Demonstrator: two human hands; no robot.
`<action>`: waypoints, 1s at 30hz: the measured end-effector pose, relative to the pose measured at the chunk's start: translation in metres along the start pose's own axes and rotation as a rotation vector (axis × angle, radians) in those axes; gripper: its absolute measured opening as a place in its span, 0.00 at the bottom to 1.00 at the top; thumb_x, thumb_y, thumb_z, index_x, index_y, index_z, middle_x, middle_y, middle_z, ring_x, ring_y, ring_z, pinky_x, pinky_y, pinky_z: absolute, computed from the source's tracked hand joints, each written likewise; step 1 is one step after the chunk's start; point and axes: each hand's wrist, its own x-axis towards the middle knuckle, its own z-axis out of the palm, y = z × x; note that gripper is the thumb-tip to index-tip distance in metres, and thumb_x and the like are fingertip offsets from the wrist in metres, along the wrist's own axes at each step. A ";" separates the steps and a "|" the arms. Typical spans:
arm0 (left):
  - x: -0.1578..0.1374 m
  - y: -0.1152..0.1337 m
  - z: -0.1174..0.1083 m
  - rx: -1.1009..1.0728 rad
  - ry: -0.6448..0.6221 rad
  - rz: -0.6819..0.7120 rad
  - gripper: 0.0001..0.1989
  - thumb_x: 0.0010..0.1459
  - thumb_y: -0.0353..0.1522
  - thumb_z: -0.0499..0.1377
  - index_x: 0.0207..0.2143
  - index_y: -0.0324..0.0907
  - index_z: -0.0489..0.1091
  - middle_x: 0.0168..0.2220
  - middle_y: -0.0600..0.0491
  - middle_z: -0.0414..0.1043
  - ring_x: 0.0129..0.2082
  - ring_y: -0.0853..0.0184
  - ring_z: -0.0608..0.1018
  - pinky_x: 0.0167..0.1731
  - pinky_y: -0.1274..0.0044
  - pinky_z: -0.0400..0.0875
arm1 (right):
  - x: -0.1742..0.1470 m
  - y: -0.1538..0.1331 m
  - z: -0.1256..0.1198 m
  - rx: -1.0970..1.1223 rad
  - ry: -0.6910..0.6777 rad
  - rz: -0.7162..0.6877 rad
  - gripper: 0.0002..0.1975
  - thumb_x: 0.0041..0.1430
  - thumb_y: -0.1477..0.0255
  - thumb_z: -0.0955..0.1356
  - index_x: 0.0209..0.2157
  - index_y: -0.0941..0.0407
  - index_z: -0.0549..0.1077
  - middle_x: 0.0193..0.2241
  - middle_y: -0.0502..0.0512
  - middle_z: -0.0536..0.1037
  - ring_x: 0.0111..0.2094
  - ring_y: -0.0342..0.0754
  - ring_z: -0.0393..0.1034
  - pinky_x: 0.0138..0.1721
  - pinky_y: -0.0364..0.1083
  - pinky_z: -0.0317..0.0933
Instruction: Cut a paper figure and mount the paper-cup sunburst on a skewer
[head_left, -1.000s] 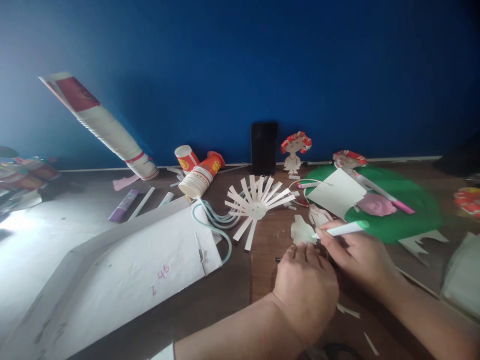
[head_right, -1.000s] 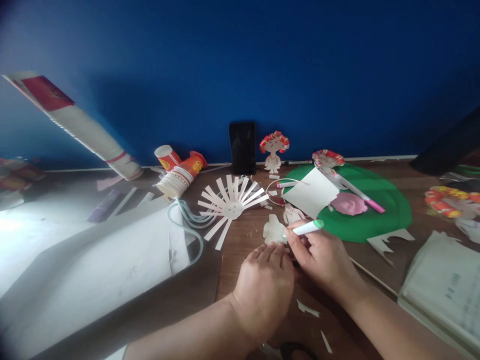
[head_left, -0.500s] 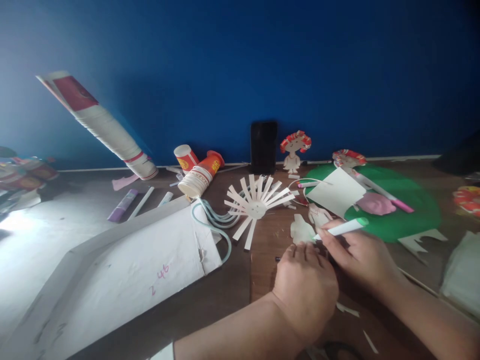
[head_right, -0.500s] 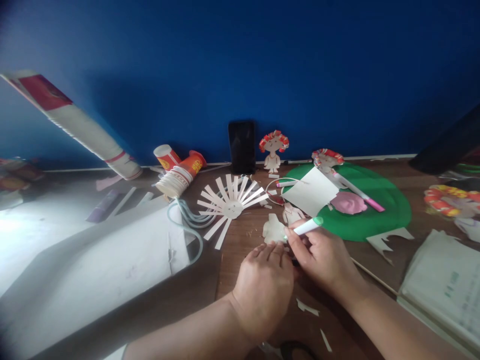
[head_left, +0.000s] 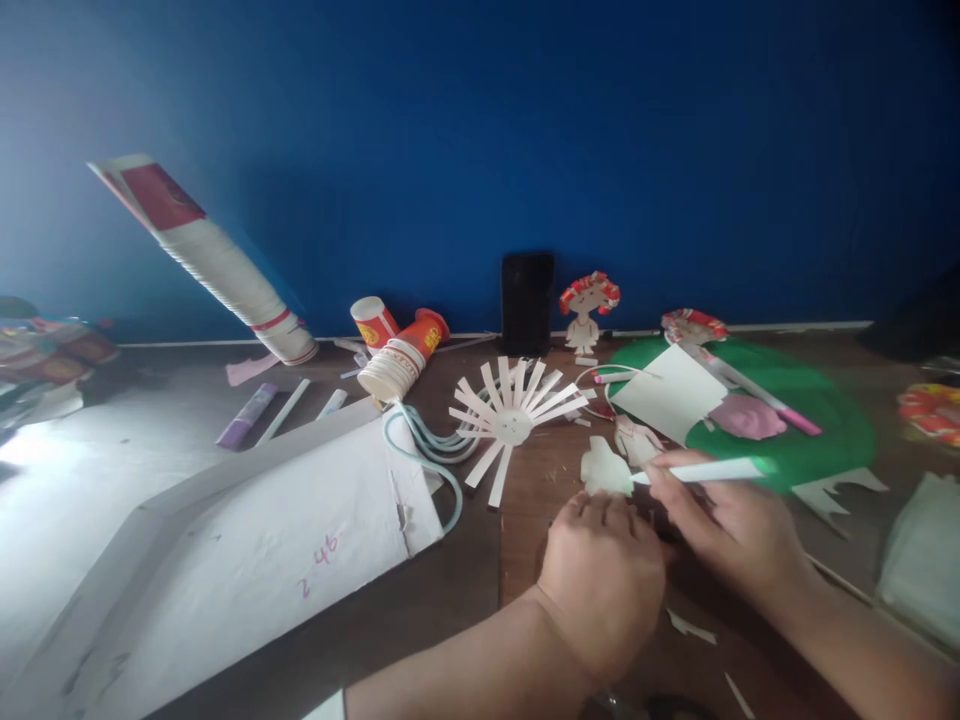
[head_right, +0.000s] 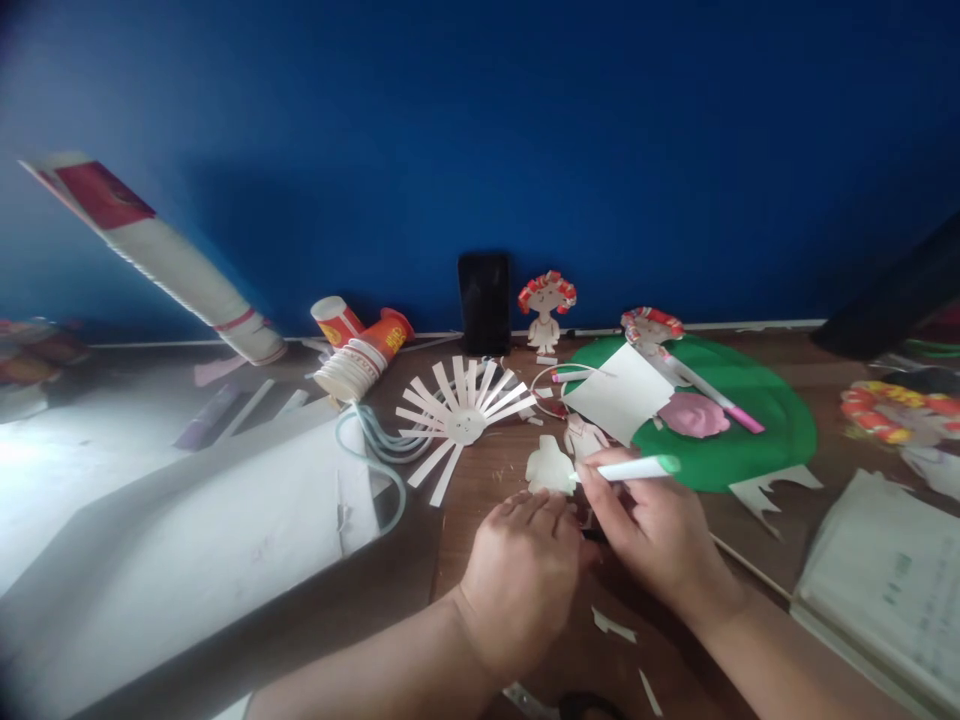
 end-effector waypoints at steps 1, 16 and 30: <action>0.001 -0.003 -0.001 -0.037 0.029 0.008 0.14 0.66 0.37 0.57 0.39 0.34 0.75 0.43 0.42 0.80 0.42 0.57 0.82 0.47 0.66 0.76 | 0.000 -0.001 -0.003 0.002 0.041 -0.013 0.10 0.67 0.65 0.63 0.36 0.53 0.74 0.29 0.53 0.82 0.27 0.50 0.77 0.31 0.45 0.67; 0.007 -0.022 -0.006 -0.527 0.216 -0.157 0.07 0.62 0.34 0.63 0.41 0.42 0.77 0.34 0.52 0.81 0.33 0.66 0.80 0.38 0.76 0.74 | -0.016 -0.023 -0.026 0.253 0.128 -0.018 0.08 0.69 0.70 0.63 0.34 0.50 0.70 0.20 0.44 0.71 0.21 0.43 0.67 0.25 0.42 0.63; 0.006 -0.025 -0.007 -0.585 0.164 -0.179 0.07 0.63 0.31 0.61 0.43 0.43 0.75 0.37 0.53 0.82 0.36 0.64 0.81 0.40 0.75 0.74 | -0.011 -0.027 -0.024 0.184 0.129 -0.087 0.06 0.68 0.71 0.64 0.36 0.50 0.72 0.24 0.45 0.76 0.24 0.43 0.72 0.29 0.41 0.65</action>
